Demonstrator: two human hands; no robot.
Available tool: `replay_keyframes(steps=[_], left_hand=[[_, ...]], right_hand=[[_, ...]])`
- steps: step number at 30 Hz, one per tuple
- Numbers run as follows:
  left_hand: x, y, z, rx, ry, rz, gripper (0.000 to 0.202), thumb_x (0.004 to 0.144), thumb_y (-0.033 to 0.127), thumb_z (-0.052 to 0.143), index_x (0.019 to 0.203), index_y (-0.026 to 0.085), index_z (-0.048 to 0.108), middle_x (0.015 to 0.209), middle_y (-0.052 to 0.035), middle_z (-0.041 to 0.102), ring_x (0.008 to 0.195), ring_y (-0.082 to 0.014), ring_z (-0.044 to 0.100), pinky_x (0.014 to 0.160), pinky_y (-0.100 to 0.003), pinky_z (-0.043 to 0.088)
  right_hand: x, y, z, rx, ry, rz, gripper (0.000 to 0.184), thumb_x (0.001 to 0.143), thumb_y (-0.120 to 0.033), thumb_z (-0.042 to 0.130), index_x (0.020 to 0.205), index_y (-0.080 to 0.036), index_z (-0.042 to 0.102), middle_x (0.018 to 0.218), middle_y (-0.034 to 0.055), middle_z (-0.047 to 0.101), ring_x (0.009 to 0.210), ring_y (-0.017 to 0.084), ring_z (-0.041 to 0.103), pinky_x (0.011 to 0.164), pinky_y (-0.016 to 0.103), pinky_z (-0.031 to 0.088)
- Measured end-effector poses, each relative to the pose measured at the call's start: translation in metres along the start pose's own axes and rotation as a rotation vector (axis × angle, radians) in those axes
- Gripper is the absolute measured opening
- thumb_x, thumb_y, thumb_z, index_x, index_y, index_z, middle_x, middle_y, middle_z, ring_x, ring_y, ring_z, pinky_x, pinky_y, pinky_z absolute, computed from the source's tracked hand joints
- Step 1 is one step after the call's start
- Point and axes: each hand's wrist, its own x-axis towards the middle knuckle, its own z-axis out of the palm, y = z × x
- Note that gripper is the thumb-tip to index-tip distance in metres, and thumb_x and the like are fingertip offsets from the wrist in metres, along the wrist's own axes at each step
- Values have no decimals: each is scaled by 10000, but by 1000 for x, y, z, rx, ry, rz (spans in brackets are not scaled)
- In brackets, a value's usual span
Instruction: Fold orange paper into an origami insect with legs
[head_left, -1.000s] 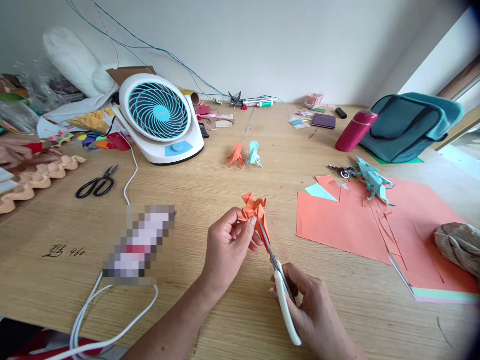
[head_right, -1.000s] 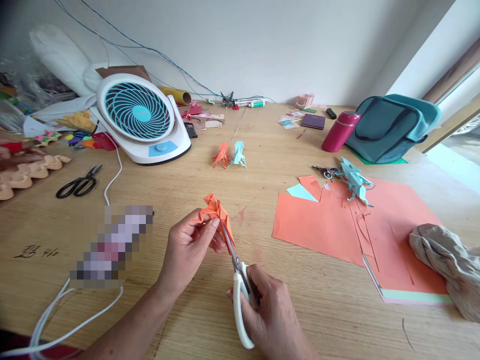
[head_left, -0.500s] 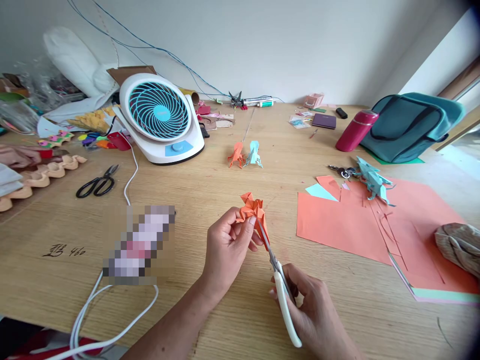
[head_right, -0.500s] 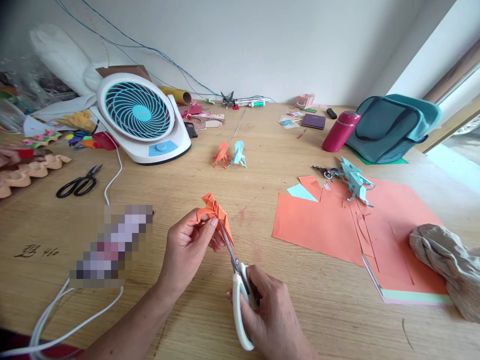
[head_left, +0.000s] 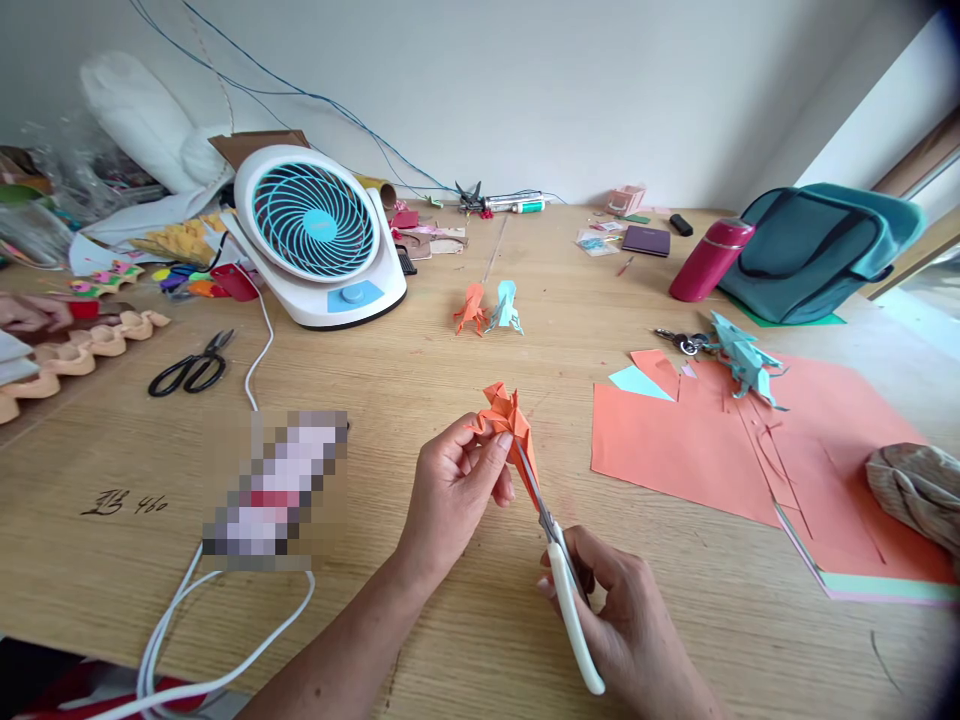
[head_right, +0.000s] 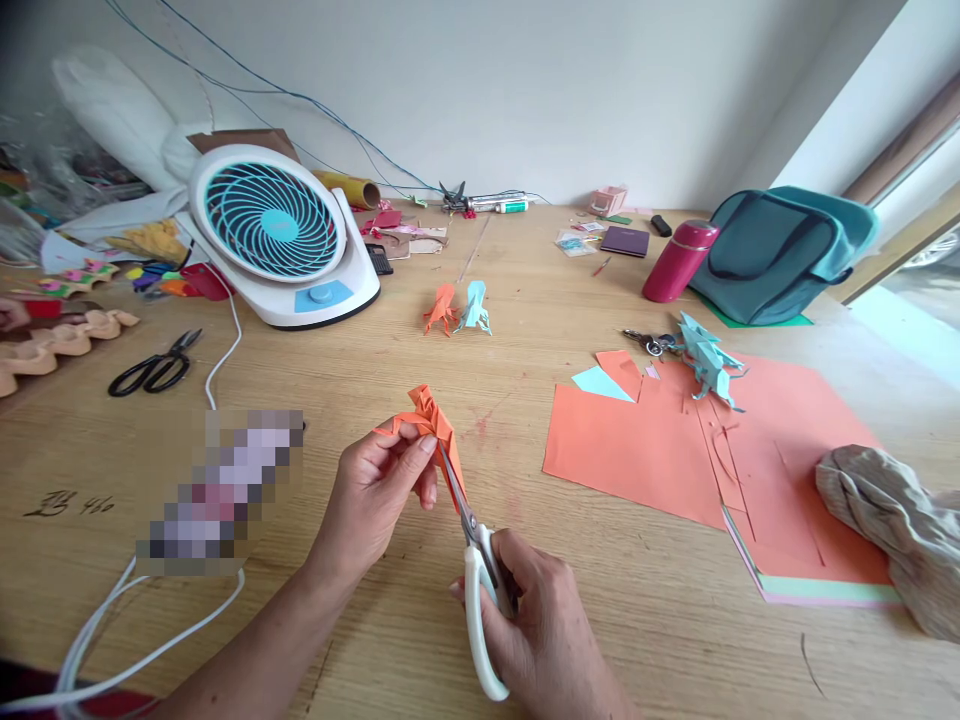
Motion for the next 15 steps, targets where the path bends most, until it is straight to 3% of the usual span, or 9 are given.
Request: replay_keyframes(steps=[15], left_hand=[[2,1,-1,13,19,6,216,928,253,635,741,163,573,657,51,574,445,-41,536,462,-167,453]], right_hand=[[1,-4,-1,69,-18,19,381,939,-507,575,731,-191,533,647,-33,448,605,113,366,530,242,310]])
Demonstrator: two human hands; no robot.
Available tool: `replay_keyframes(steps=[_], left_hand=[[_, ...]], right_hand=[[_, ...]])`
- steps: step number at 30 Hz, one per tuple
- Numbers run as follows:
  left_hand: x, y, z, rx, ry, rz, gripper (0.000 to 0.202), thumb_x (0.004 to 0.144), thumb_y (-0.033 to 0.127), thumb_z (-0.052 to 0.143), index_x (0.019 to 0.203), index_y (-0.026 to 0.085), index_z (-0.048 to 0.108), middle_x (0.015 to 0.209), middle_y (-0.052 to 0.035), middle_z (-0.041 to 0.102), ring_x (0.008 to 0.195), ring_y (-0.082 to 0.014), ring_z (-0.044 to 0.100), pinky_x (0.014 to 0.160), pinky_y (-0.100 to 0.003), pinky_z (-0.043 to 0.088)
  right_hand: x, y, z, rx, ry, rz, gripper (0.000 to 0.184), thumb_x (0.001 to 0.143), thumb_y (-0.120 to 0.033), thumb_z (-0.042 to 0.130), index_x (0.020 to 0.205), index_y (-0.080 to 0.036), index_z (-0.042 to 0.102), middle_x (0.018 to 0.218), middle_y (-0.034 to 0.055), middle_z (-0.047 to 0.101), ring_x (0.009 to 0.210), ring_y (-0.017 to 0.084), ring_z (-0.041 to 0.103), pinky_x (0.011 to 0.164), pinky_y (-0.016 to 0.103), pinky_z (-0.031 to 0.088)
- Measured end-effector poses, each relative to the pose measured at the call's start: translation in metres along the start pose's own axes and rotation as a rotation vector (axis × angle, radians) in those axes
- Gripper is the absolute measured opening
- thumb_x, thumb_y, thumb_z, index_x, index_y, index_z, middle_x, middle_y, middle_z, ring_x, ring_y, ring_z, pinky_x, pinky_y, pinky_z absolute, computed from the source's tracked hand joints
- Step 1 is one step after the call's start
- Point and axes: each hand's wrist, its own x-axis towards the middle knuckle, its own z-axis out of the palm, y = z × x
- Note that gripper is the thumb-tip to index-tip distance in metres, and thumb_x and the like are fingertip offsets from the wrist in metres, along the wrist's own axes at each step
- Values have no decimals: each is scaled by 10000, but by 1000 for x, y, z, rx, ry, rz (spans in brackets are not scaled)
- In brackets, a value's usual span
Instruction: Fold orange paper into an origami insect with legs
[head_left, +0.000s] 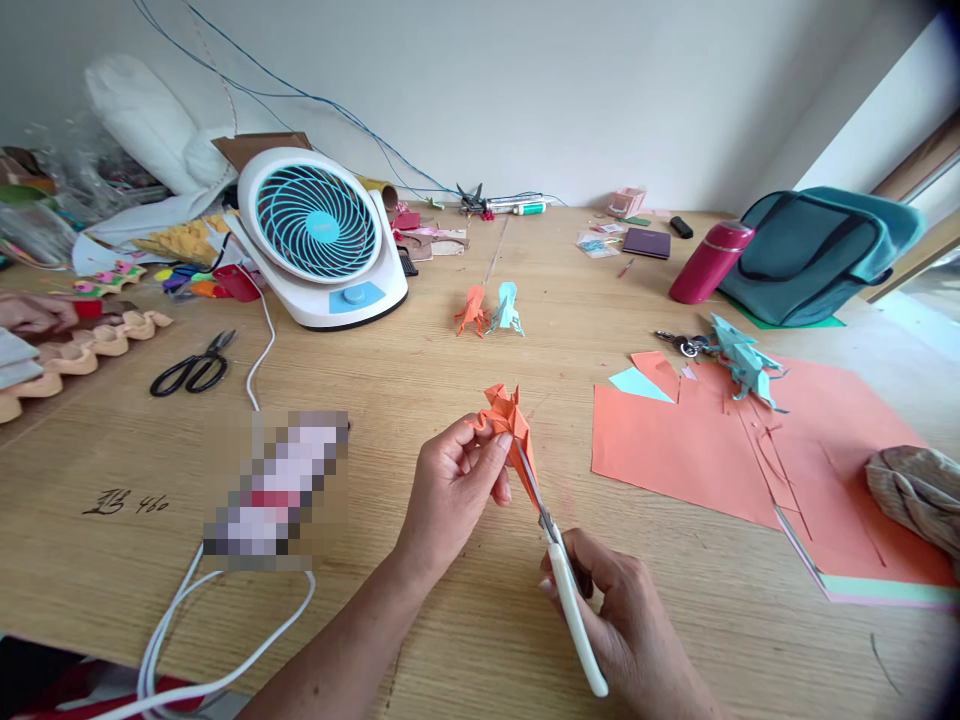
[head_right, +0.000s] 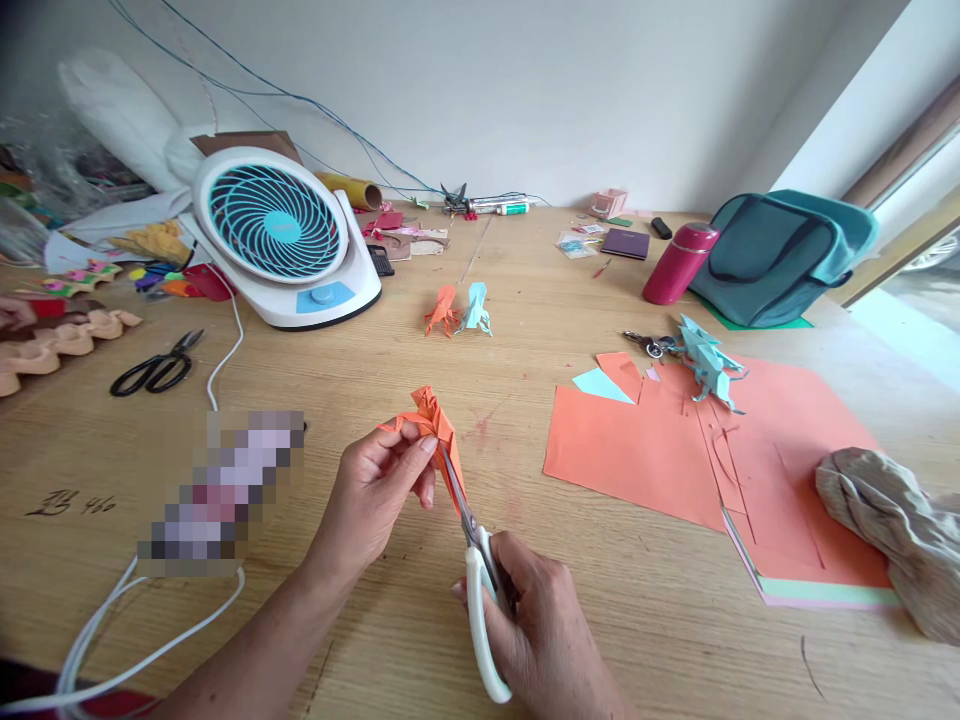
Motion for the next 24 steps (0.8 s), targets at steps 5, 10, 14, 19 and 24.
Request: replay_keyframes(steps=[5,10,14,19,24], left_hand=[[0,0,-2,37,-8,-12,212,930,257,627,741,172,579,570,67,554,440,-51,530,483,-168,441],[1,1,-3,56,-8,-15,225,924,258,622,722,178,566,535,73,546,426,-53,515,478,-171,422],[0,4,-4,66,-6,-7,216,920,240,619,720,179,562,538,74,555,424,-51,513,480,-172,418],[-1,6,-2,49,8,-24,230,919,251,619,711,182,550,524,72,550,417,-57,517,479,-179,423],[-2,8,0,37,15,-20,228,911,252,619,706,182,551,520,72,545,410,-56,512,469,-178,417]], right_hand=[[1,-7,-3,213,-145,25,510,927,-670,524,757,-190,560,614,-33,464,582,118,381,542,254,315],[1,-8,-4,251,-179,29,582,905,-750,503,743,-192,538,608,-37,457,567,112,368,539,256,301],[1,-6,-3,240,-172,38,585,906,-749,506,751,-188,559,613,-40,447,571,112,368,542,255,298],[1,-7,-2,245,-157,6,578,902,-744,517,738,-191,559,608,-30,483,573,117,389,547,256,315],[2,-7,-2,228,-155,-10,580,910,-742,501,739,-192,568,575,-34,466,547,118,387,538,261,316]])
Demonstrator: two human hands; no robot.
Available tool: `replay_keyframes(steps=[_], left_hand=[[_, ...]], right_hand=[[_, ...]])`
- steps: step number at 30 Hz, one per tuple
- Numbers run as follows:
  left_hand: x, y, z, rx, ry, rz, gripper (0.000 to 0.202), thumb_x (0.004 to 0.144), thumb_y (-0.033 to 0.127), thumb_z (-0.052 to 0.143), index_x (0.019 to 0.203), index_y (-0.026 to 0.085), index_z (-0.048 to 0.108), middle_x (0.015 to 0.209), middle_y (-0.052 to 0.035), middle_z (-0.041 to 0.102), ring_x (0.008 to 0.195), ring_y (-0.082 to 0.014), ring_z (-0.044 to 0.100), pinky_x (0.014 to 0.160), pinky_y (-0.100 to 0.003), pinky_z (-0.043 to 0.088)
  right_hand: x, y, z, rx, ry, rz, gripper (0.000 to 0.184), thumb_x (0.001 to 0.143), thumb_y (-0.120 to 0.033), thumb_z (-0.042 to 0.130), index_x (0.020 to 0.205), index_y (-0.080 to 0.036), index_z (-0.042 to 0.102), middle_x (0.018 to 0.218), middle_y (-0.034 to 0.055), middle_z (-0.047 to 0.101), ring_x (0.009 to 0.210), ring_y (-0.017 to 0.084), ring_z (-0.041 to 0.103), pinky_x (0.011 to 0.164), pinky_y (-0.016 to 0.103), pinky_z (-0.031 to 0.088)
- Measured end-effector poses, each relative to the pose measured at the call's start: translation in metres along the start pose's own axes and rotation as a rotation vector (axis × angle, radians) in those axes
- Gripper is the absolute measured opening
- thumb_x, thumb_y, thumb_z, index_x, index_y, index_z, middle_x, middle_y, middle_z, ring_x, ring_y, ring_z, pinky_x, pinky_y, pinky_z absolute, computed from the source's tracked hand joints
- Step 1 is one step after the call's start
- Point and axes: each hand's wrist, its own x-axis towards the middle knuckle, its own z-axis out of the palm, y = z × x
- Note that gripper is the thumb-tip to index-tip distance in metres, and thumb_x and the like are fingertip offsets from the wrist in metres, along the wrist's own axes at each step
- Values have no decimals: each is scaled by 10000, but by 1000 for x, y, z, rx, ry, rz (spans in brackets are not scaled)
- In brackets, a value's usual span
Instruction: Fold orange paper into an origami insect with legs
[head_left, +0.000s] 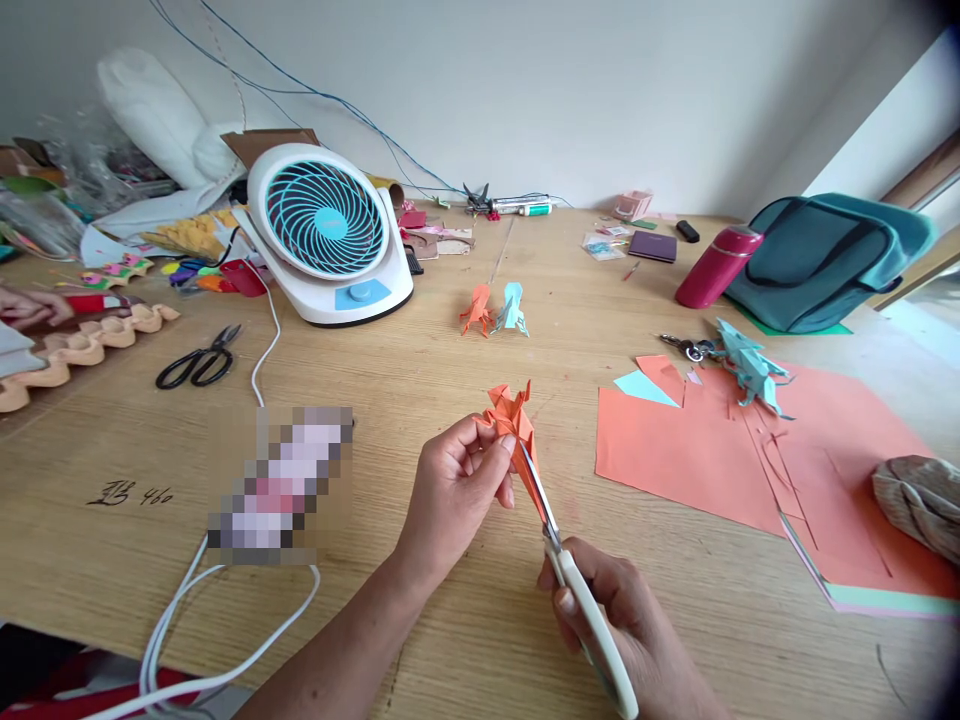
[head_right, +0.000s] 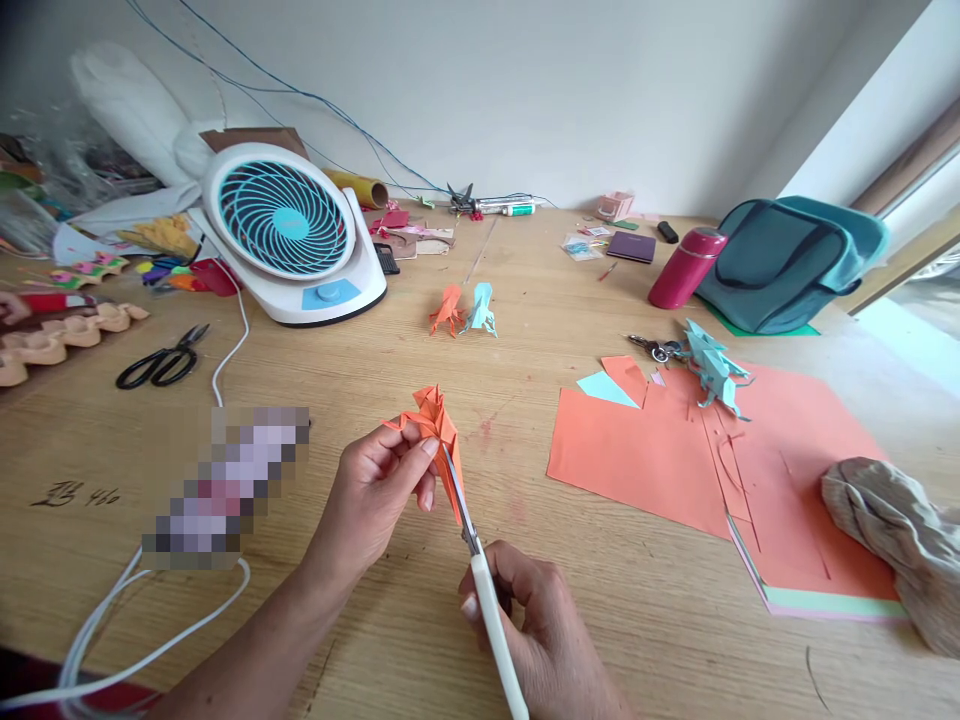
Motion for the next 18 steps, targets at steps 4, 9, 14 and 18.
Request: replay_keyframes(steps=[4,9,14,18], left_hand=[[0,0,-1,23,4,7,243,911,242,619,693,182,531,531,72,542,419,-51,515,481,-176,421],[1,-6,-3,-68,-31,-28,236,920,275,625,715,185,551,541,73,548,406,-50,489,462,-186,419],[0,-7,-3,-98,-42,-32,239,925,277,623,716,188,547,518,81,526,401,-46,470,463,-183,419],[-3,0,-1,5,-11,24,235,919,253,610,708,186,530,543,80,514,417,-45,486,463,-174,411]], right_hand=[[-1,-2,0,-3,-1,-3,577,904,-742,513,743,-190,567,579,-37,458,544,112,369,535,257,305],[-1,-1,-1,44,-20,-4,581,897,-754,513,753,-193,564,572,-38,467,529,111,369,524,255,302],[-2,-1,0,27,-2,-15,573,906,-739,510,736,-194,558,565,-34,473,532,114,380,529,256,307],[-3,0,1,-36,37,-5,531,924,-682,529,737,-187,566,603,-31,461,568,115,382,539,252,304]])
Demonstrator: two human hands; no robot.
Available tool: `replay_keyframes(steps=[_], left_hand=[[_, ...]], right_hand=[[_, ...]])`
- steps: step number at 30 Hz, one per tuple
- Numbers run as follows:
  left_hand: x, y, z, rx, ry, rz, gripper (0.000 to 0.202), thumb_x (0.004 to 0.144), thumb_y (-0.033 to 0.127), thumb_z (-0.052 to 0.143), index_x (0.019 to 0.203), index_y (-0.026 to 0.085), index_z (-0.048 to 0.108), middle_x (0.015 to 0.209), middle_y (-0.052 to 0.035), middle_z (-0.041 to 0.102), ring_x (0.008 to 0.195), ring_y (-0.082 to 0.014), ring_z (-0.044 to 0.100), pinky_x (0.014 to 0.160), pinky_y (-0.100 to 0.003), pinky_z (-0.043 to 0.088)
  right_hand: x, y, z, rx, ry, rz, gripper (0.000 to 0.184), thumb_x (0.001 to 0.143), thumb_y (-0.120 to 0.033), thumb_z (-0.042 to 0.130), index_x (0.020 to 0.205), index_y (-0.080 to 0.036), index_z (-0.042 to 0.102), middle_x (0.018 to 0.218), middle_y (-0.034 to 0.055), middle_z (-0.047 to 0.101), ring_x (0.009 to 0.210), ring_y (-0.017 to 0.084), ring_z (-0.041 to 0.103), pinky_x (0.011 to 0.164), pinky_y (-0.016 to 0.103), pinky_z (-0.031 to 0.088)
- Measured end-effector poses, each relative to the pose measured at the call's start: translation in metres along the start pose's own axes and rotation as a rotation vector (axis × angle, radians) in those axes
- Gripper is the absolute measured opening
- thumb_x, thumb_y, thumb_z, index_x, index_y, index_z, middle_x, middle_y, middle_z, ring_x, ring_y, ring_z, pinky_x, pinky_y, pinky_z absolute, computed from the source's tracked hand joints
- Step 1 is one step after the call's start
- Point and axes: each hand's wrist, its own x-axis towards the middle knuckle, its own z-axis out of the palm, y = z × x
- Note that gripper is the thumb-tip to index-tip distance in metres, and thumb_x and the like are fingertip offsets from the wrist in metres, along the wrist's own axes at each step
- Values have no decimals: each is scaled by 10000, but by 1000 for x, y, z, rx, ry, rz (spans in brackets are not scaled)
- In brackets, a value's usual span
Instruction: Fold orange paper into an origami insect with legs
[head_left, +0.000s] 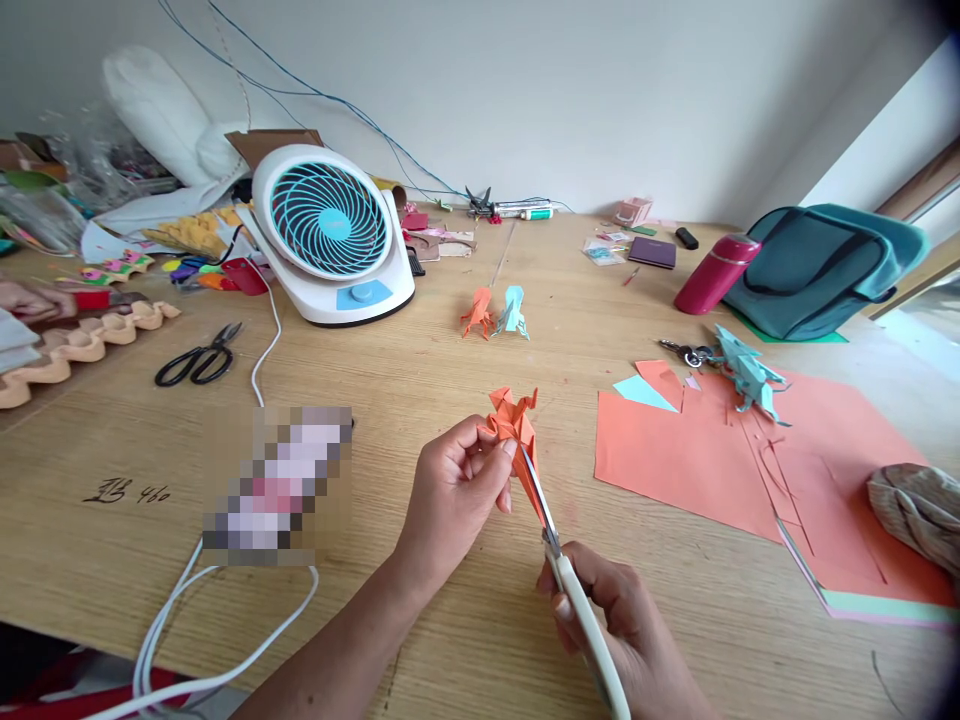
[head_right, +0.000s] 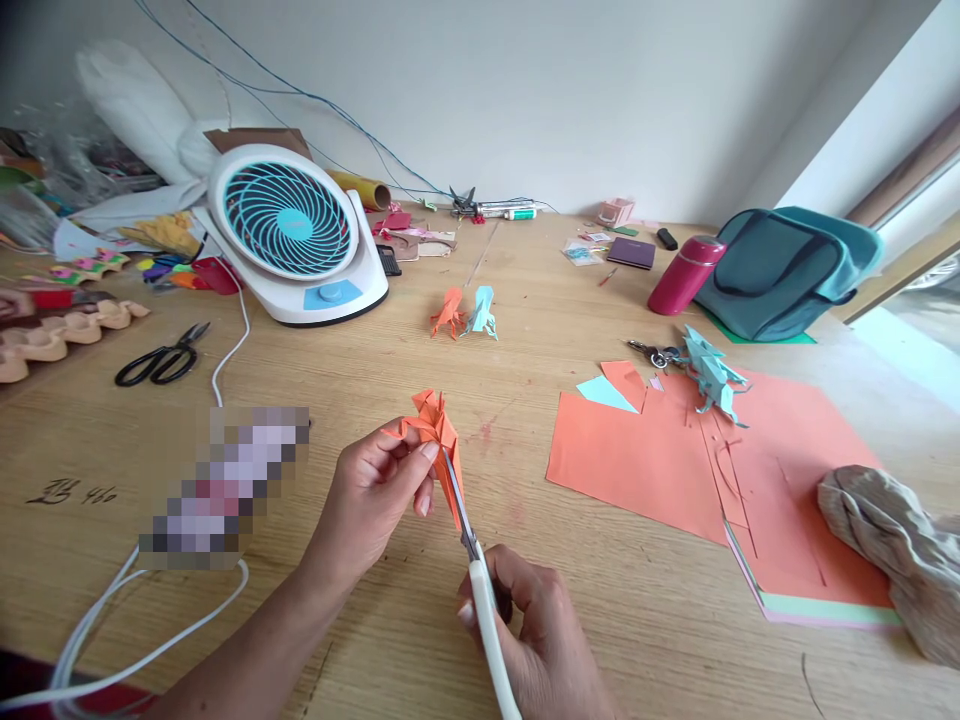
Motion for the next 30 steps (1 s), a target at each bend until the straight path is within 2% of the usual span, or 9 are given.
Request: replay_keyframes(steps=[3,9,21,30], left_hand=[[-1,5,1,72,28,24,218,907,228,606,706,180,536,546,81,493,433,-43,478,468,-165,411],[2,-2,-1,-34,-18,-14,227,927,266,599,725,179,542,549,74,542,415,-43,489,461,-174,405],[-1,6,2,30,37,7,208,904,257,593,720,174,539,547,82,494,438,-41,465,463,-159,419],[2,-4,-1,-63,-15,-27,238,929,284,606,725,176,550,536,78,527,417,-40,469,461,-172,395]], right_hand=[[0,4,1,-29,15,15,502,930,-652,539,745,-186,571,612,-34,440,576,114,366,538,250,295],[-1,11,0,-21,-14,-15,548,921,-709,503,751,-191,550,611,-31,449,569,115,377,534,251,292],[1,5,0,-38,-10,-29,543,912,-706,522,773,-183,577,634,-34,416,575,110,343,519,239,277],[1,6,0,-54,-3,-56,538,922,-698,504,765,-188,571,605,-35,434,542,107,363,500,235,287]])
